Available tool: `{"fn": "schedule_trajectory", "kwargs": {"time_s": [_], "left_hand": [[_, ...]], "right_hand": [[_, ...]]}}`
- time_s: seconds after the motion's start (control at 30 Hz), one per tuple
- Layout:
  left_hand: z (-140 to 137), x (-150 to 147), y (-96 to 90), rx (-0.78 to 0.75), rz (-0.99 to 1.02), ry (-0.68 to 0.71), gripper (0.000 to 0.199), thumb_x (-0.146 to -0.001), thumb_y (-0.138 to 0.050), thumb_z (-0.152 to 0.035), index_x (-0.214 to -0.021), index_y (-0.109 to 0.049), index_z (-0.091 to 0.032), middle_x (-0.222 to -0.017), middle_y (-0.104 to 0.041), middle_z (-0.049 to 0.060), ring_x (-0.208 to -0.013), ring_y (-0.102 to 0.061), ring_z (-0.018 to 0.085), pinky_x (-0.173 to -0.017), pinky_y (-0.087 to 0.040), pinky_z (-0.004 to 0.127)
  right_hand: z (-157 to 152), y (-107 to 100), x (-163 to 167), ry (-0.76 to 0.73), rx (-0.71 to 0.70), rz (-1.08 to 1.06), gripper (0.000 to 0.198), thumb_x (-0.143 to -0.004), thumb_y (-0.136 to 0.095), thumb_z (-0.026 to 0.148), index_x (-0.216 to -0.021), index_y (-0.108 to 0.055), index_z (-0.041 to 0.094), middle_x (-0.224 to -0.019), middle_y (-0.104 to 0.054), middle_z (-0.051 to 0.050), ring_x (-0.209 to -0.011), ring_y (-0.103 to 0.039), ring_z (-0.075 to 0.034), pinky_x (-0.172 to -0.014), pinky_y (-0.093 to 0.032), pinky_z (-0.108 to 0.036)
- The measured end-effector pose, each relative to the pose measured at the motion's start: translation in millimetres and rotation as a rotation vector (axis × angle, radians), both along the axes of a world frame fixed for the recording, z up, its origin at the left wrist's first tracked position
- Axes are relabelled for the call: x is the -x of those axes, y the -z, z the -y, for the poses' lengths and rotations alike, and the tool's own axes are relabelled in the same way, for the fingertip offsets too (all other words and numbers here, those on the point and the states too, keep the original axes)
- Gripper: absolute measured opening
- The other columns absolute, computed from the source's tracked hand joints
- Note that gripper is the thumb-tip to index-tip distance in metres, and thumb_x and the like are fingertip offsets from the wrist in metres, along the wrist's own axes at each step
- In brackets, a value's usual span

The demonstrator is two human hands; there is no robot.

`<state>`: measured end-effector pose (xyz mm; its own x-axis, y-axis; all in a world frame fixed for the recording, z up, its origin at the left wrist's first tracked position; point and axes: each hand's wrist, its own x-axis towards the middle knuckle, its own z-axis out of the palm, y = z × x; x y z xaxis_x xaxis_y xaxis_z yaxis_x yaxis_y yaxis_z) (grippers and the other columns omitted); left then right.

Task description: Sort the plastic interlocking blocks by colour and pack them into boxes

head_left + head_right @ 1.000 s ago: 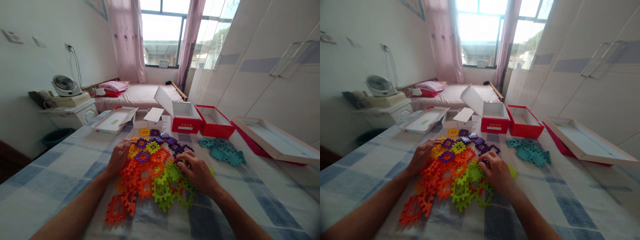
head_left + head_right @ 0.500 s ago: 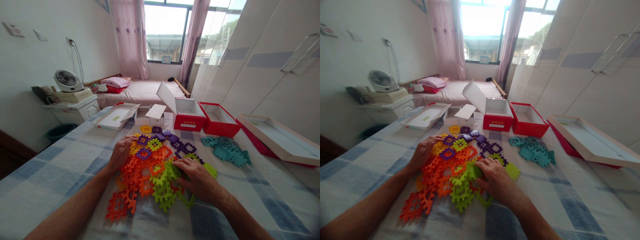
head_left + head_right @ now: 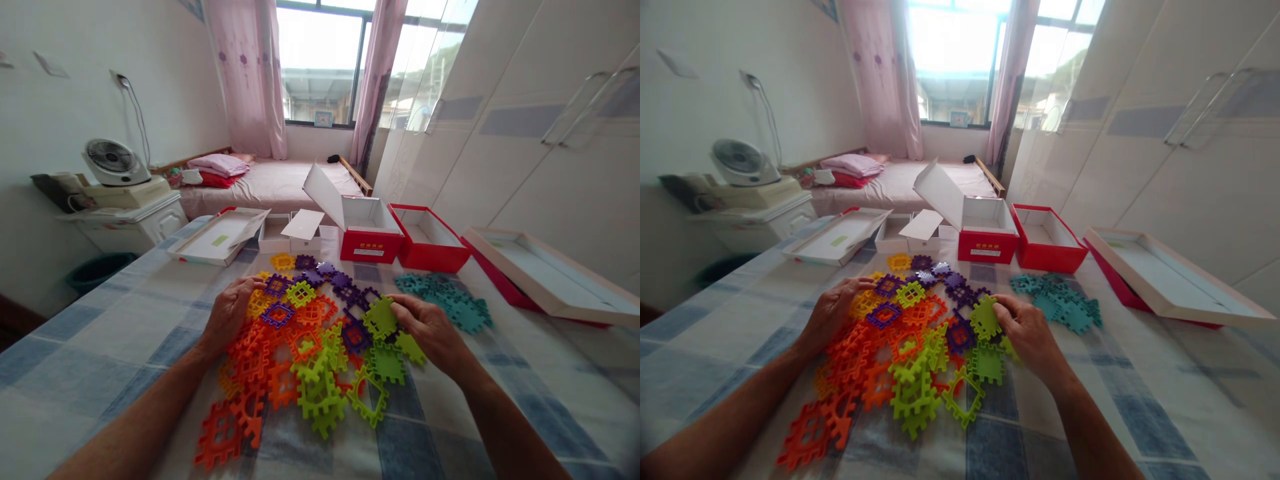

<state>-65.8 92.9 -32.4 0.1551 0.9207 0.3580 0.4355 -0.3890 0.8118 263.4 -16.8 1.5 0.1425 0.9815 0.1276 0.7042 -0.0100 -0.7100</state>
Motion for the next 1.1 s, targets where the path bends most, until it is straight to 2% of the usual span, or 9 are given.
{"fn": "schedule_trajectory", "kwargs": {"time_s": [0.17, 0.3, 0.37, 0.47, 0.57, 0.67, 0.77, 1.1], "left_hand": [[-0.1, 0.4, -1.4, 0.012, -0.022, -0.001, 0.046, -0.086, -0.033, -0.049, -0.087, -0.066, -0.017, -0.112, -0.060, 0.007, -0.107, -0.053, 0.022, -0.100, -0.033, 0.033], [-0.9, 2.4, -0.4, 0.033, -0.036, 0.019, 0.046, -0.086, -0.032, -0.048, -0.089, -0.065, -0.016, -0.112, -0.059, 0.008, -0.108, -0.051, 0.021, -0.101, -0.032, 0.034], [-2.1, 3.7, 1.2, 0.031, -0.036, 0.025, 0.046, -0.087, -0.032, -0.047, -0.090, -0.065, -0.016, -0.112, -0.059, 0.008, -0.108, -0.051, 0.021, -0.100, -0.032, 0.035], [-4.1, 4.8, 3.3, 0.030, -0.037, 0.030, 0.046, -0.087, -0.032, -0.048, -0.091, -0.065, -0.015, -0.112, -0.058, 0.008, -0.108, -0.052, 0.021, -0.100, -0.033, 0.036], [-4.7, 4.9, 4.1, 0.034, -0.044, 0.025, 0.046, -0.087, -0.032, -0.048, -0.090, -0.064, -0.015, -0.113, -0.057, 0.008, -0.108, -0.052, 0.021, -0.100, -0.032, 0.036], [-4.5, 5.1, 4.6, 0.027, -0.053, 0.018, 0.046, -0.087, -0.032, -0.048, -0.090, -0.065, -0.016, -0.113, -0.057, 0.007, -0.108, -0.052, 0.021, -0.101, -0.032, 0.035], [-5.0, 5.5, 5.3, 0.028, -0.051, 0.016, 0.045, -0.086, -0.033, -0.048, -0.088, -0.064, -0.016, -0.113, -0.058, 0.007, -0.108, -0.051, 0.021, -0.102, -0.031, 0.036], [-3.0, 2.3, 1.5, 0.037, -0.067, 0.015, 0.048, -0.084, -0.032, -0.052, -0.092, -0.063, -0.017, -0.114, -0.058, 0.008, -0.110, -0.051, 0.022, -0.104, -0.030, 0.038]], "right_hand": [[-2.2, 2.1, -6.1, -0.044, 0.073, -0.101, 0.039, -0.085, -0.043, 0.042, -0.105, -0.065, 0.018, -0.075, -0.063, -0.002, -0.060, -0.054, -0.014, -0.054, -0.044, -0.024], [3.5, -10.0, -15.5, 0.001, 0.075, -0.295, 0.040, -0.083, -0.046, 0.043, -0.109, -0.060, 0.016, -0.077, -0.059, -0.001, -0.062, -0.051, -0.012, -0.055, -0.044, -0.023], [11.7, -15.6, -19.9, -0.030, 0.105, -0.321, 0.036, -0.083, -0.047, 0.042, -0.105, -0.061, 0.017, -0.078, -0.058, -0.001, -0.064, -0.051, -0.012, -0.057, -0.043, -0.022], [29.5, -16.7, -19.8, -0.158, 0.216, -0.244, 0.029, -0.084, -0.046, 0.037, -0.097, -0.063, 0.018, -0.075, -0.057, 0.000, -0.064, -0.049, -0.012, -0.058, -0.041, -0.023], [46.1, -9.0, -11.8, -0.152, 0.265, -0.092, 0.028, -0.084, -0.046, 0.033, -0.101, -0.063, 0.018, -0.076, -0.059, -0.001, -0.065, -0.051, -0.014, -0.060, -0.040, -0.024], [54.5, 1.0, -3.4, -0.078, 0.220, 0.049, 0.036, -0.081, -0.051, 0.030, -0.114, -0.058, 0.018, -0.095, -0.063, -0.004, -0.083, -0.056, -0.018, -0.075, -0.042, -0.027], [56.3, 7.7, 0.5, -0.092, 0.184, 0.088, 0.043, -0.077, -0.057, 0.030, -0.119, -0.056, 0.017, -0.110, -0.059, -0.007, -0.099, -0.054, -0.019, -0.088, -0.038, -0.028], [63.0, 10.6, 7.3, -0.105, 0.121, 0.049, 0.031, -0.070, -0.061, 0.016, -0.100, -0.056, 0.020, -0.100, -0.055, -0.002, -0.091, -0.052, -0.015, -0.081, -0.038, -0.025]]}}
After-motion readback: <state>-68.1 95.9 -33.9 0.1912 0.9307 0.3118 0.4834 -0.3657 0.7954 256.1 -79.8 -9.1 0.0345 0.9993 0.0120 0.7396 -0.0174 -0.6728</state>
